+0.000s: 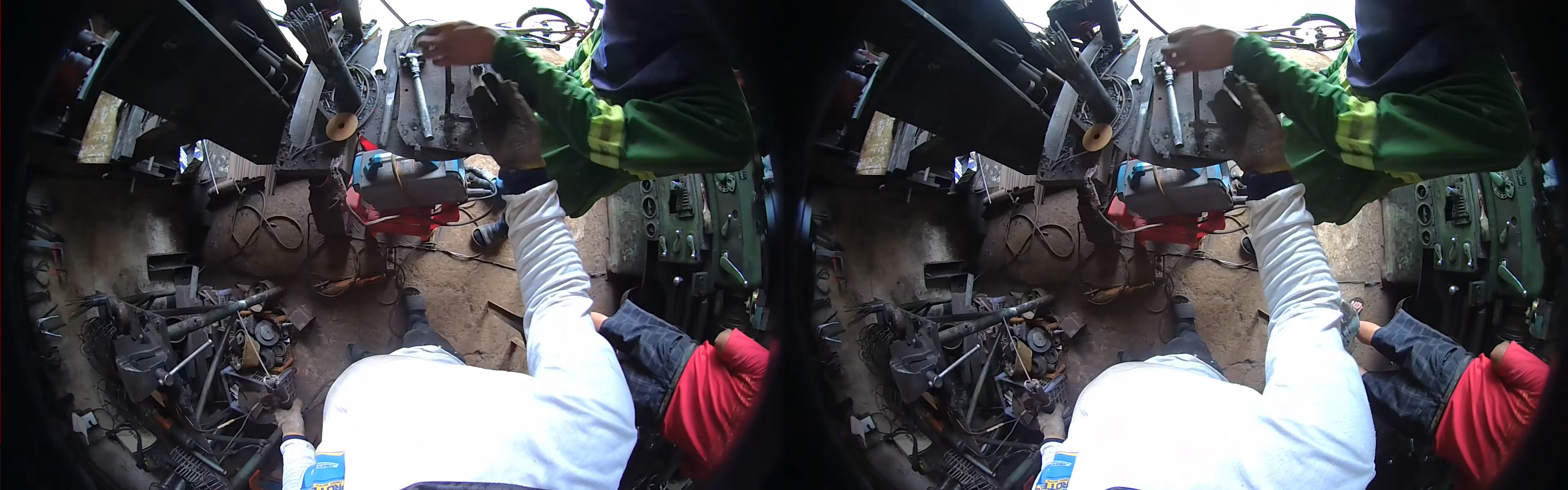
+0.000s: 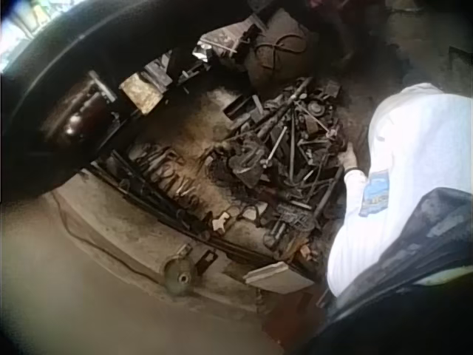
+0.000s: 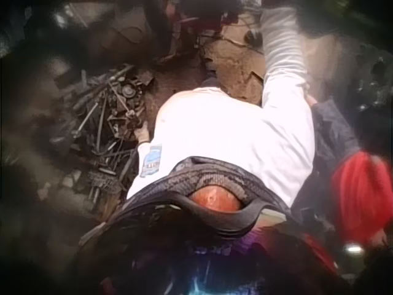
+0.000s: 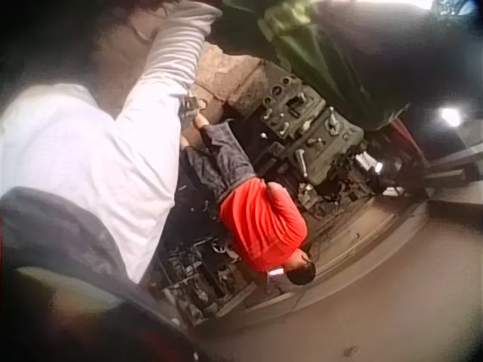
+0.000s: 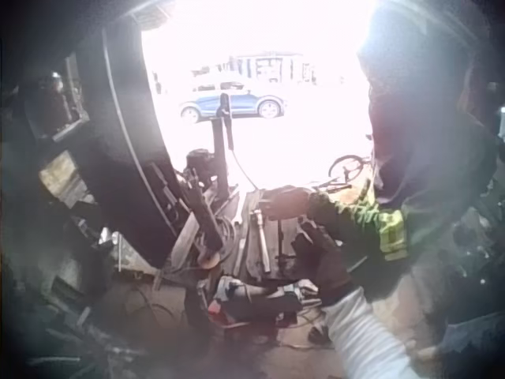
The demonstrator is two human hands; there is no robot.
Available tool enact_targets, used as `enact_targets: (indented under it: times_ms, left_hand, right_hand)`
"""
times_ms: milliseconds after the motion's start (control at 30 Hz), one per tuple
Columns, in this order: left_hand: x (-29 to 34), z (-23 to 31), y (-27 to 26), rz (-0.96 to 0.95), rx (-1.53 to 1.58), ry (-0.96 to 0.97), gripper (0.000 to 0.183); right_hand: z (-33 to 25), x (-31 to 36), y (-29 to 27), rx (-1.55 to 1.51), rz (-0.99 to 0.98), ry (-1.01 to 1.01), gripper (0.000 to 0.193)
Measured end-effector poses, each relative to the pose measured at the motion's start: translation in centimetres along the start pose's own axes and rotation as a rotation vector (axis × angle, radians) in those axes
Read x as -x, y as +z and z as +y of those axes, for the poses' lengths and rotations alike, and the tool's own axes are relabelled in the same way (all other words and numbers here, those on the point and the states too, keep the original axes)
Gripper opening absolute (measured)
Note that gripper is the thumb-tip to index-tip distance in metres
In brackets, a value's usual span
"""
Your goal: The person uses an angle grinder to smooth a curved metal frame on a workbench, then performs arc welding on various joints of the metal structure with a welding rod, briefly checking the welding machine settings.
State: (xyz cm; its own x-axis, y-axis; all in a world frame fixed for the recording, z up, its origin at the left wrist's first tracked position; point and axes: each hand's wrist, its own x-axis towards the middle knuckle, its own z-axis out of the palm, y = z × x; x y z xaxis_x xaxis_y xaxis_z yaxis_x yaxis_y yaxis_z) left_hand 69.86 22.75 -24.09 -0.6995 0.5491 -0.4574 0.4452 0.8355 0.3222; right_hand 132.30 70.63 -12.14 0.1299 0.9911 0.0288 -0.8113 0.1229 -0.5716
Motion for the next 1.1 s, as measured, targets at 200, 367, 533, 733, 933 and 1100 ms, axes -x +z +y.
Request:
enact_targets:
  times_ms: [200,367,533,733,933,1100]
  left_hand:
    - [2.5,4.3,-0.8,0.099,-0.181,-0.161,0.069]
    - [3.1,6.9,-1.4,0.006,-0.022,-0.169,0.084]
    - [4.0,8.3,-1.7,-0.041,0.047,-0.123,0.082]
    - [3.4,7.7,-1.4,0.041,0.095,-0.121,0.067]
    - [1.8,6.3,-1.7,0.052,-0.083,-0.148,0.075]
    - [1.1,5.4,-1.6,0.023,0.02,-0.052,0.077]
  right_hand:
    - [-4.7,-1.0,-0.6,-0.14,-0.149,-0.235,0.028]
    - [-5.5,-0.1,-2.3,-0.135,0.07,-0.212,0.027]
    - [-3.0,1.2,-3.3,0.203,0.212,-0.191,0.024]
    - [-0.6,0.8,-3.5,0.646,0.284,-0.113,0.031]
    - [-0.9,-4.7,1.2,2.003,0.012,-0.421,0.035]
    - [-4.6,-11.0,5.3,2.213,-0.1,-0.362,0.035]
